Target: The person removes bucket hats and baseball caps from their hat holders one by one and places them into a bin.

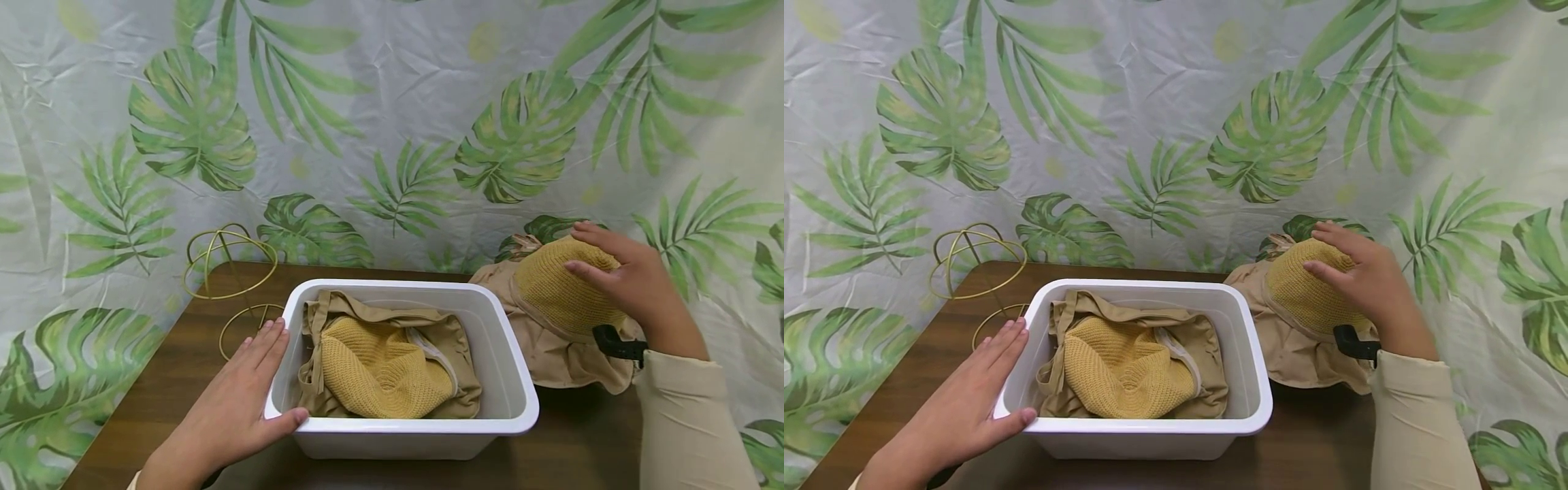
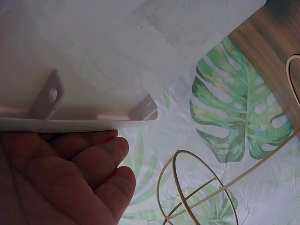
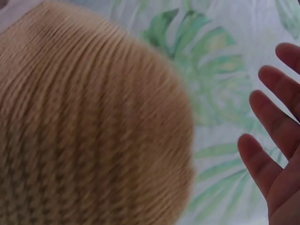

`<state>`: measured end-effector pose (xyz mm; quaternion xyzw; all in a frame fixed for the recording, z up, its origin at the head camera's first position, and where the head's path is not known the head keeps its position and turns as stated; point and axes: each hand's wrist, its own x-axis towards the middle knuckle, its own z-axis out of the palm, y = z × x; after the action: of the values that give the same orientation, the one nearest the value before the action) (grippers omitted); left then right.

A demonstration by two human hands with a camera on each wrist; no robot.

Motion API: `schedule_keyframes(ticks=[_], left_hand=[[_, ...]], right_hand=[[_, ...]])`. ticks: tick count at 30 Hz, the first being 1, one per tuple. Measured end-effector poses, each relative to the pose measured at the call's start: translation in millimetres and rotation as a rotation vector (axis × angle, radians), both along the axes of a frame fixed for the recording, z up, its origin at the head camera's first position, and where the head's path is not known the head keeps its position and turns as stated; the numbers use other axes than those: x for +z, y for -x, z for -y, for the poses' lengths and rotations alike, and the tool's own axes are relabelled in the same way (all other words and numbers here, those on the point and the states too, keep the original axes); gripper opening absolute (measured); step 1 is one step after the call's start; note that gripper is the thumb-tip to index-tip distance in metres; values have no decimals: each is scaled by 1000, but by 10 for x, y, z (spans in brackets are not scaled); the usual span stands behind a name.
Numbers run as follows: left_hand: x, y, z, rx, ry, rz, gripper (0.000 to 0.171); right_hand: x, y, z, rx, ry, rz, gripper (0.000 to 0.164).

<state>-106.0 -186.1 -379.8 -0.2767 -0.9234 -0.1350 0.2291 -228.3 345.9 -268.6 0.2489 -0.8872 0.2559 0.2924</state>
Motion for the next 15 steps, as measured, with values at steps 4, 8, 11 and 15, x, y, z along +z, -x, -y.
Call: schedule_keyframes(ticks=[4, 8, 11, 15], left_hand=[[-7, -10, 7, 1, -4, -1, 98], [-14, -18, 10, 3, -5, -3, 98], [-15, -18, 8, 4, -5, -6, 98], [-8, -6, 0, -3, -6, -9, 98]], right_hand=[[-62, 46, -123, -65, 32, 89, 51], [-133, 122, -262, -113, 42, 145, 54], [-172, 172, -368, -132, 54, 174, 57], [-216, 216, -504, -158, 64, 224, 60]])
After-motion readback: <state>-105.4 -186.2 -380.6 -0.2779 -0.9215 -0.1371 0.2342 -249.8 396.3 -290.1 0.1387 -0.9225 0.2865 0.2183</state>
